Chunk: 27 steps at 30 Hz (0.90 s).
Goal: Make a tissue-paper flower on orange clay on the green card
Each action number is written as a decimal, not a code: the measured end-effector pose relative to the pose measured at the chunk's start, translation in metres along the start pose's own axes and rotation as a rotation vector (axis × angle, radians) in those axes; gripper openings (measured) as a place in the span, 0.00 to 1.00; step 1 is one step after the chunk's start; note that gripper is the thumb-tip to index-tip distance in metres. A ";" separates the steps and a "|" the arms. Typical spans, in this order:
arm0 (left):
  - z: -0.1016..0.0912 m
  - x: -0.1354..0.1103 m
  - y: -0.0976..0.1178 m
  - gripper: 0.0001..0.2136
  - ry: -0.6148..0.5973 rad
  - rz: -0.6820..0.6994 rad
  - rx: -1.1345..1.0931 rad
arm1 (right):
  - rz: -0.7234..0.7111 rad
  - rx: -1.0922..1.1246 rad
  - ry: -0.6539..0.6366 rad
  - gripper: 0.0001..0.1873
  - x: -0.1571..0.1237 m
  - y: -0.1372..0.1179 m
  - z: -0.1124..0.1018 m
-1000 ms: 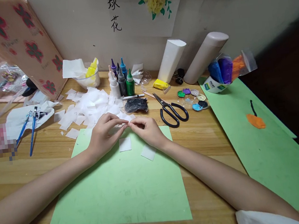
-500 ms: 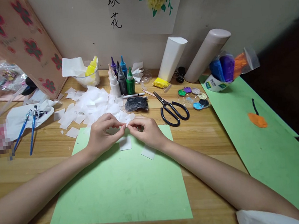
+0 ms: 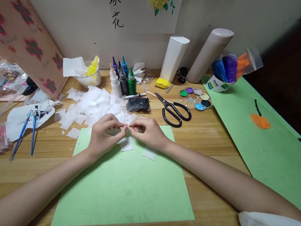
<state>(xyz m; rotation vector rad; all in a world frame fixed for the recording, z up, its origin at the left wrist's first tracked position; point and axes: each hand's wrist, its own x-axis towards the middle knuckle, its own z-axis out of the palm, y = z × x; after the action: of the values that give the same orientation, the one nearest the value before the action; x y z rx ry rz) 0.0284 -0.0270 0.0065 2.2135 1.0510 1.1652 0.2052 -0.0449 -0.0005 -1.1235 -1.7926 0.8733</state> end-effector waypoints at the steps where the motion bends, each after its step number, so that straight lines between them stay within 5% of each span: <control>1: 0.000 0.000 0.000 0.04 0.000 0.002 0.002 | 0.001 0.000 -0.002 0.06 0.000 0.000 0.000; 15: 0.000 -0.001 0.001 0.05 -0.009 0.074 0.074 | 0.065 0.034 0.016 0.06 0.000 0.002 0.000; 19: -0.001 0.002 0.001 0.04 0.041 -0.066 0.039 | 0.073 0.014 0.018 0.06 0.001 0.001 -0.001; 24: -0.002 0.008 -0.014 0.04 0.272 -0.330 -0.028 | 0.139 -0.035 0.038 0.07 0.001 0.001 -0.001; 27: -0.001 0.008 -0.020 0.05 0.370 -0.377 0.029 | 0.185 -0.099 0.105 0.05 0.001 0.002 0.001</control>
<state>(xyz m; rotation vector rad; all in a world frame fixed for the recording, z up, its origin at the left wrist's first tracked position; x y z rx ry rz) 0.0216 -0.0079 -0.0018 1.7454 1.5593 1.4123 0.2051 -0.0428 -0.0025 -1.3908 -1.6804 0.8228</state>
